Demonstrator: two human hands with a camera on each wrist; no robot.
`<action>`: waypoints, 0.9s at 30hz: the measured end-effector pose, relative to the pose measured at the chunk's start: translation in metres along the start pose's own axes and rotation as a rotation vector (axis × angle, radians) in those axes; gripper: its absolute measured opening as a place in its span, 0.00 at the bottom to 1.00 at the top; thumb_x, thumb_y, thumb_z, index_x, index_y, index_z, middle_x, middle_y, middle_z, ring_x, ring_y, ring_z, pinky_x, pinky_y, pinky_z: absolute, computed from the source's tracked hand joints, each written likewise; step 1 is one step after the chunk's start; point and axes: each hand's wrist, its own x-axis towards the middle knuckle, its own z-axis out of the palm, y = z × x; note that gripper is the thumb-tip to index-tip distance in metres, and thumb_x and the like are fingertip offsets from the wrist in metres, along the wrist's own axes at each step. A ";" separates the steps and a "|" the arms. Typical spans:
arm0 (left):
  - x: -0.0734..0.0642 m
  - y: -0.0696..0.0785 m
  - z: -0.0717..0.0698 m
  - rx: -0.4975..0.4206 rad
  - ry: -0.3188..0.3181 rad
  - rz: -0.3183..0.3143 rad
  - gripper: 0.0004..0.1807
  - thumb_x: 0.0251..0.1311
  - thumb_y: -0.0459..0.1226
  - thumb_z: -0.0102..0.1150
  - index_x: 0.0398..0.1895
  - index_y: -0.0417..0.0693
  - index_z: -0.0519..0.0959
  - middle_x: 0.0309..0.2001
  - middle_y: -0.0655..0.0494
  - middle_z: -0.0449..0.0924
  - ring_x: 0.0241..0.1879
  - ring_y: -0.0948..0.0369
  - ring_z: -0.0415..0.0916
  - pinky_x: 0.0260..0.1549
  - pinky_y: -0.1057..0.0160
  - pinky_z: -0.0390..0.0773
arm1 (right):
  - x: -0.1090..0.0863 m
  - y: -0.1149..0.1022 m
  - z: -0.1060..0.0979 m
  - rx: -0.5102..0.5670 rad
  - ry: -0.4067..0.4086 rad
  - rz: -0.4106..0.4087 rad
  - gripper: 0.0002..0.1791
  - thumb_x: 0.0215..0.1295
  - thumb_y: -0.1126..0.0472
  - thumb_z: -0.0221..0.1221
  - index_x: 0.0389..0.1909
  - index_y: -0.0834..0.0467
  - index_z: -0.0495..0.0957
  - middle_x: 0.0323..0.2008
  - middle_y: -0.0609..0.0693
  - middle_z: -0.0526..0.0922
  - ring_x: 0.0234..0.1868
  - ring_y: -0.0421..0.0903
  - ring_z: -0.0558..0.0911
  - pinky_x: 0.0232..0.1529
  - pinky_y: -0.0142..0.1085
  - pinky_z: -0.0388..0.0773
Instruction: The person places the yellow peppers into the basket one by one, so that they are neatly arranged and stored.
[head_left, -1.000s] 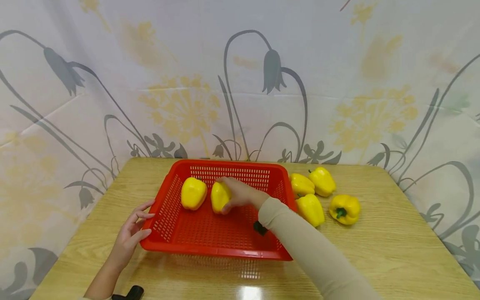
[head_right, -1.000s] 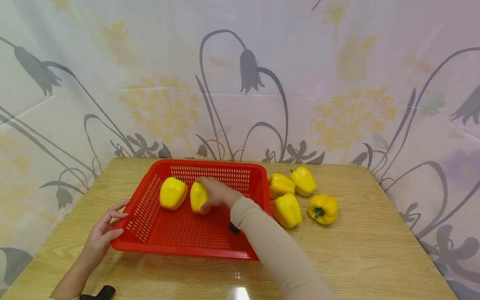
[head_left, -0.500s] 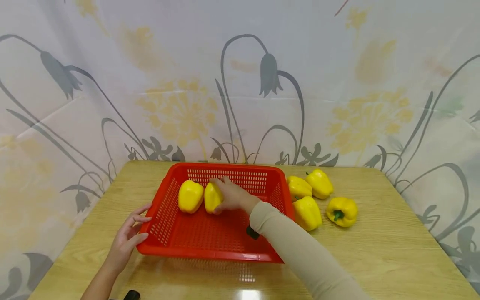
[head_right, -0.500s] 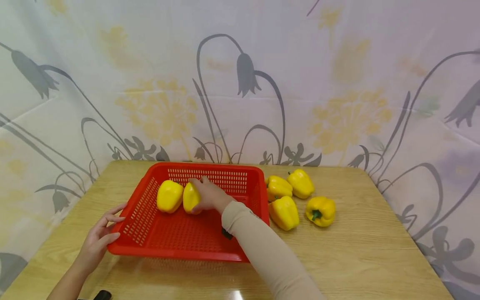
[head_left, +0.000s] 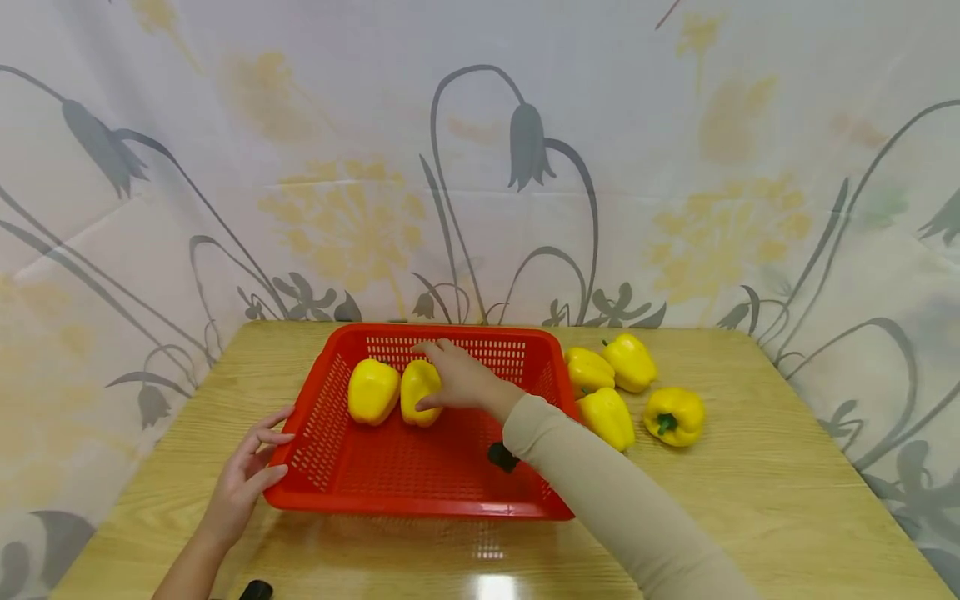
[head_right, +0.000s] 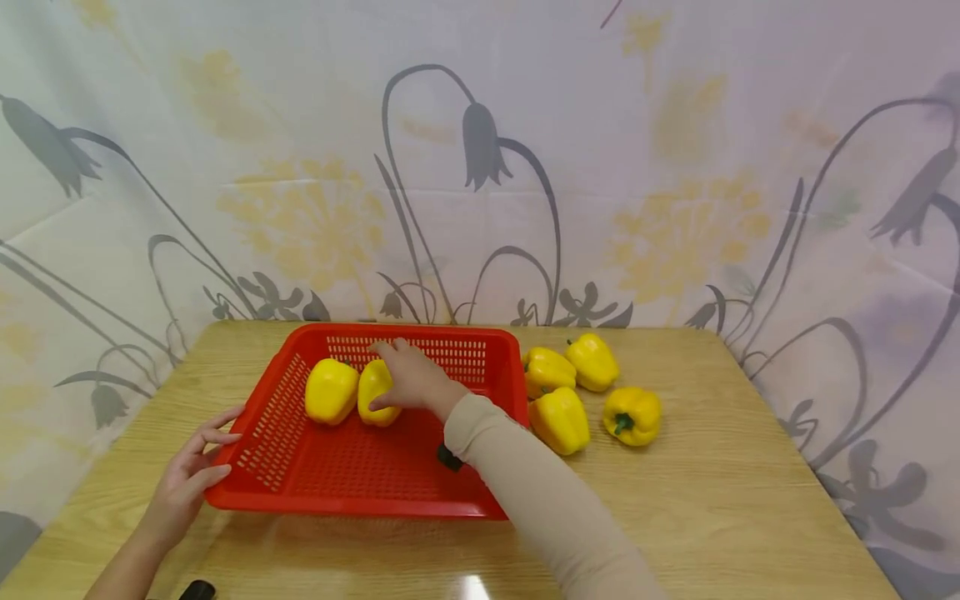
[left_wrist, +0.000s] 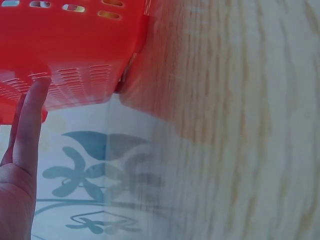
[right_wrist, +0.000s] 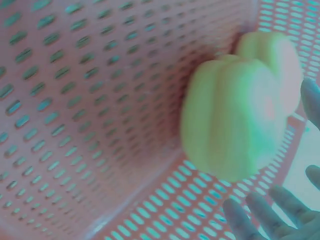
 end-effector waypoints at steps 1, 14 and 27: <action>0.000 0.000 0.000 0.004 0.003 -0.007 0.16 0.54 0.15 0.38 0.45 0.28 0.68 0.63 0.53 0.61 0.55 0.62 0.66 0.43 0.70 0.74 | -0.001 -0.001 -0.003 0.006 0.012 -0.014 0.45 0.50 0.50 0.69 0.68 0.54 0.58 0.61 0.56 0.64 0.59 0.51 0.67 0.58 0.42 0.66; 0.001 0.001 -0.002 -0.060 -0.032 -0.008 0.18 0.55 0.14 0.36 0.47 0.30 0.69 0.64 0.52 0.59 0.53 0.62 0.68 0.38 0.67 0.78 | -0.032 -0.012 -0.033 0.120 0.098 -0.097 0.29 0.53 0.56 0.67 0.56 0.53 0.71 0.54 0.51 0.72 0.55 0.49 0.71 0.56 0.41 0.67; 0.000 0.000 -0.002 -0.056 -0.022 -0.025 0.20 0.55 0.14 0.36 0.47 0.33 0.70 0.64 0.52 0.59 0.52 0.62 0.69 0.37 0.66 0.78 | -0.077 -0.006 -0.052 0.141 0.192 -0.196 0.24 0.51 0.60 0.68 0.50 0.55 0.75 0.48 0.45 0.76 0.50 0.42 0.74 0.53 0.38 0.70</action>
